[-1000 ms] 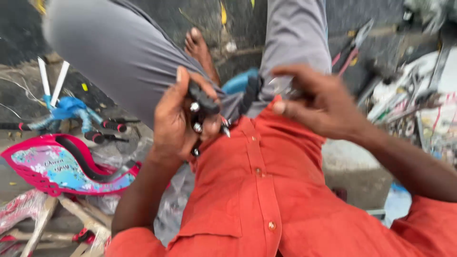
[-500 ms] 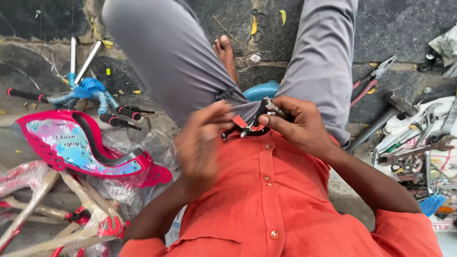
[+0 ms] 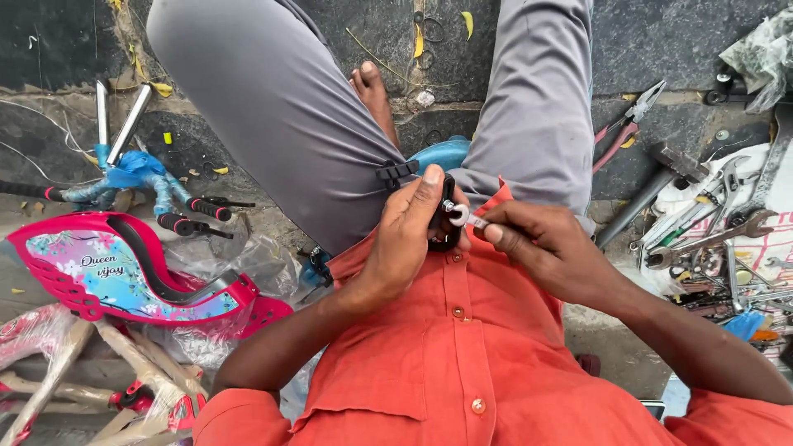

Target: Assembling and adjusting a bicycle brake caliper component using small tools.

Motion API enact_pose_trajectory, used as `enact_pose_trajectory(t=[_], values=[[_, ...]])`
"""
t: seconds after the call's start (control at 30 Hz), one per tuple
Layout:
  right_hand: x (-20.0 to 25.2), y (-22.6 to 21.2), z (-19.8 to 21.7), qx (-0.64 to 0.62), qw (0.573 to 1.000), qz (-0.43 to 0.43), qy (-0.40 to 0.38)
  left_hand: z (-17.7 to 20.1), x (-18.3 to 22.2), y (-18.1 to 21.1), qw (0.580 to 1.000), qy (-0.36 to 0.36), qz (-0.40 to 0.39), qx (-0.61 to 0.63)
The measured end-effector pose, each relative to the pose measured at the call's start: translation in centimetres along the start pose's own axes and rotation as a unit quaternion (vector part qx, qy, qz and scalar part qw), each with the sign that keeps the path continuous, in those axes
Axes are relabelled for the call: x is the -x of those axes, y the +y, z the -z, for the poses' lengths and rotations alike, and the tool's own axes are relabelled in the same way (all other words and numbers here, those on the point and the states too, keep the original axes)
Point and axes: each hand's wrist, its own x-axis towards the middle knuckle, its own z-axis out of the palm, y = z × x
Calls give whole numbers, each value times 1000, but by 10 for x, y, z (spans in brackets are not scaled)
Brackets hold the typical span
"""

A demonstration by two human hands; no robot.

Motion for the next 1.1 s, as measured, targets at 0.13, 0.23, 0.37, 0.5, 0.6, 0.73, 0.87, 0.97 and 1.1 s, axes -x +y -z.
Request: enact_pose_trajectory(t=[0.13, 0.23, 0.37, 0.5, 0.6, 0.73, 0.87, 0.97, 1.1], values=[[-6, 2, -2, -91, 984, -142, -61, -7, -2, -7, 999, 45, -20, 10], [-7, -9, 0, -53, 992, -86, -78, -11, -4, -8, 999, 38, -25, -6], [-7, -4, 1, -11, 990, -107, -86, -9, -6, -18, 995, 28, -75, -51], [-7, 9, -3, -65, 986, -89, -121, -11, -5, -29, 989, 54, -91, -105], [-22, 20, 10, 95, 984, 53, -139, -6, -3, -28, 978, 73, -111, -160], [-38, -26, 48, 471, 803, 323, -171, -7, -14, -29, 981, 8, -43, -191], [-37, -95, 29, 788, 451, 381, -173, -1, -29, -26, 993, -35, 33, -105], [-38, -82, 27, 770, 498, 396, -54, 6, -33, -9, 994, 65, 69, 53], [-41, -29, -7, 473, 826, 300, 61, 23, -35, -23, 991, 84, 49, 90]])
